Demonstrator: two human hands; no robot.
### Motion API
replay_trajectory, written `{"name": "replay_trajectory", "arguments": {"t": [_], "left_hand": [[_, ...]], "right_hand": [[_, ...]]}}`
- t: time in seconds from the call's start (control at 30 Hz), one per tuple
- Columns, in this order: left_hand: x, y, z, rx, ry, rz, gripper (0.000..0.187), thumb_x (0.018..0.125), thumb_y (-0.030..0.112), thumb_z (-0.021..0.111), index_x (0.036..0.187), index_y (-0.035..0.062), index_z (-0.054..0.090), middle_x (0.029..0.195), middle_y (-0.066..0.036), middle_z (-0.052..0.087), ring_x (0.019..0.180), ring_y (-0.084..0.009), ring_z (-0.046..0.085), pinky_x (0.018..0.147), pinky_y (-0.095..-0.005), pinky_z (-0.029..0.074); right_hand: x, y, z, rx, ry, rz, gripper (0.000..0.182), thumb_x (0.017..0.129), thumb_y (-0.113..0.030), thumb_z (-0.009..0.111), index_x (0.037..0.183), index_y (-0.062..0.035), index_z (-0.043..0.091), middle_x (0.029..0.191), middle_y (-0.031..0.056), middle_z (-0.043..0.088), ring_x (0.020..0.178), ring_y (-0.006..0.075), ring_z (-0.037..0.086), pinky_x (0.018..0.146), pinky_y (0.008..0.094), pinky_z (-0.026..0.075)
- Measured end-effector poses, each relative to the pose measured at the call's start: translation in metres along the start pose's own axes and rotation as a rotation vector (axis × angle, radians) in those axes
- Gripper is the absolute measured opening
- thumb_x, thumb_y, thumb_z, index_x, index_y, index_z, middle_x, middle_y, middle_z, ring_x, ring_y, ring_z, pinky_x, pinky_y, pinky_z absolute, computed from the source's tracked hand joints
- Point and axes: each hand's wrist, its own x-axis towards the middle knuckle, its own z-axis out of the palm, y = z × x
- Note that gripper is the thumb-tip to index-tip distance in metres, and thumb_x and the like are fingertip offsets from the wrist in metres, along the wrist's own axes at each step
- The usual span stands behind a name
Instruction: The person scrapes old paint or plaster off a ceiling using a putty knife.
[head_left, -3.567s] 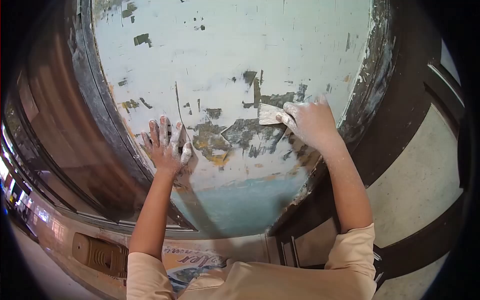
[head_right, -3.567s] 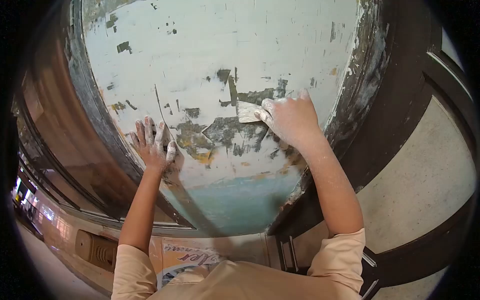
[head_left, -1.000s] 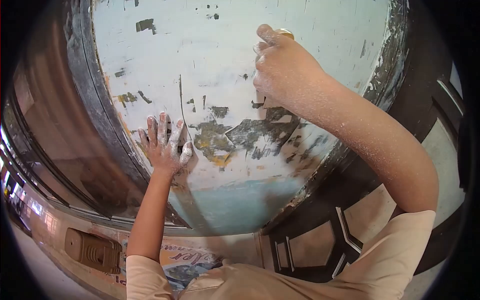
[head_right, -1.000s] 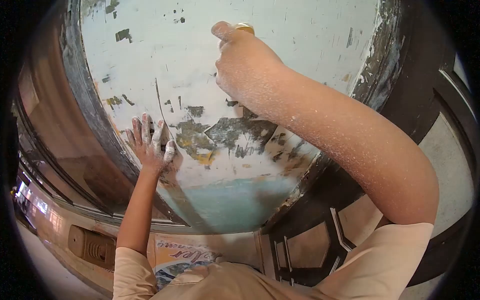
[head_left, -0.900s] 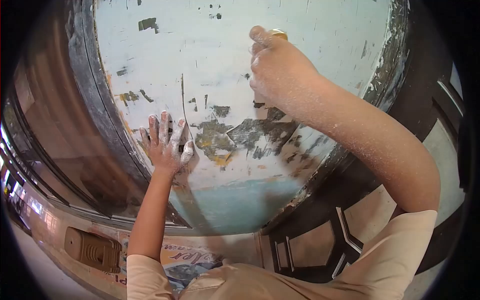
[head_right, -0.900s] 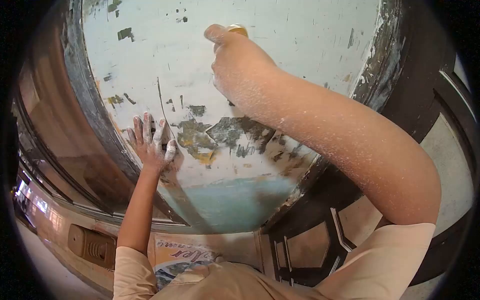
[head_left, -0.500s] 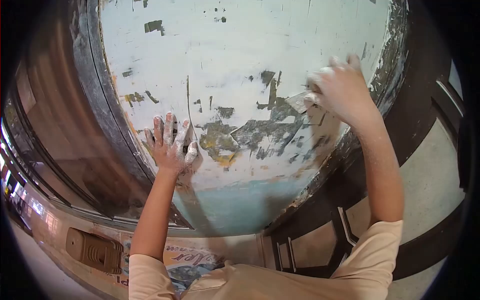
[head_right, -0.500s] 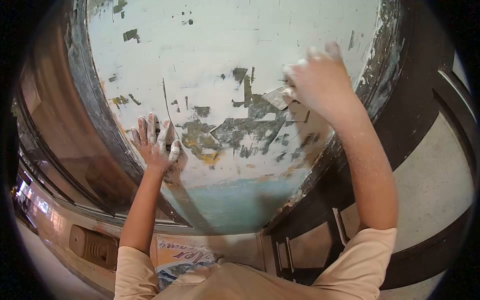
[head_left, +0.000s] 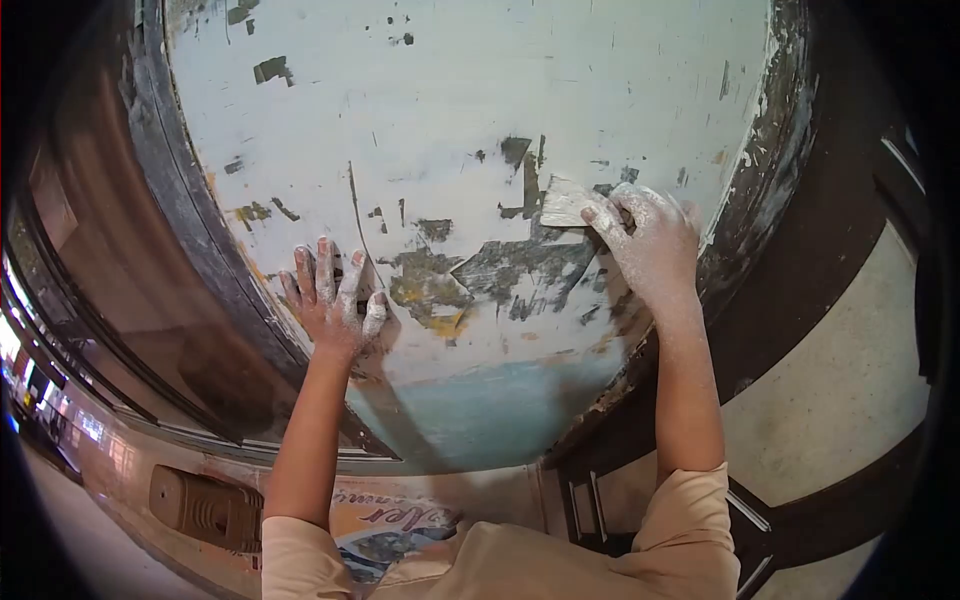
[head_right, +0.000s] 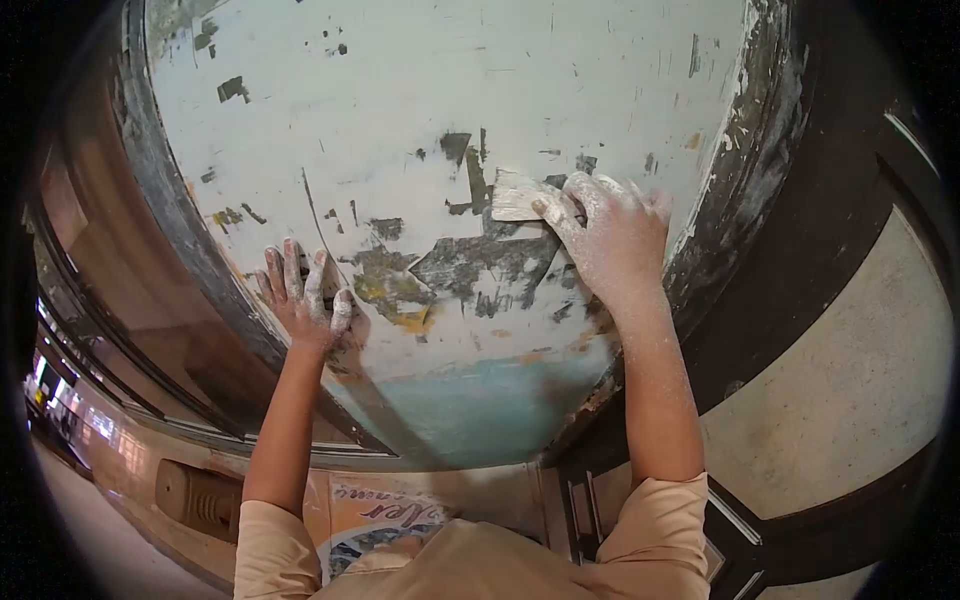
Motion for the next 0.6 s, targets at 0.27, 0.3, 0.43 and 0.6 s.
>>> {"name": "replay_trajectory", "arguments": {"t": [0.27,0.3,0.43,0.6], "left_hand": [[0.0021,0.0020,-0.0028,0.024,-0.013,0.000,0.054,0.084,0.042,0.055,0.132,0.0177,0.055,0.148,-0.019,0.037,0.138,-0.0447,0.027,0.112,-0.0592,0.011],[0.0024,0.0021,-0.0023,0.029,0.003,0.008,0.053,0.085,0.042,0.054,0.132,0.0172,0.056,0.148,-0.020,0.037,0.138,-0.0447,0.027,0.112,-0.0591,0.011],[-0.0004,0.0010,-0.0002,0.016,0.008,-0.007,0.053,0.084,0.044,0.054,0.131,0.0190,0.057,0.148,-0.018,0.038,0.140,-0.0431,0.026,0.113,-0.0581,0.008],[-0.0015,0.0009,0.0002,-0.025,0.004,-0.031,0.055,0.080,0.044,0.058,0.131,0.0225,0.057,0.149,-0.017,0.038,0.141,-0.0418,0.023,0.113,-0.0579,0.004]], "right_hand": [[0.0043,-0.0081,-0.0025,-0.090,-0.020,-0.001,0.042,0.086,-0.053,0.057,0.093,-0.0130,0.068,0.089,0.0054,0.067,0.092,0.0238,0.061,0.086,0.0434,0.036],[0.0048,-0.0087,-0.0034,-0.098,-0.047,0.017,0.043,0.086,-0.053,0.057,0.094,-0.0129,0.069,0.089,0.0055,0.067,0.092,0.0238,0.061,0.086,0.0434,0.036],[0.0049,-0.0079,-0.0009,-0.115,-0.032,0.001,0.044,0.086,-0.054,0.056,0.096,-0.0130,0.069,0.090,0.0058,0.067,0.092,0.0235,0.061,0.087,0.0432,0.036],[0.0052,-0.0087,-0.0001,-0.126,-0.032,-0.002,0.042,0.086,-0.052,0.057,0.096,-0.0135,0.069,0.089,0.0052,0.068,0.091,0.0237,0.062,0.085,0.0437,0.037]]}}
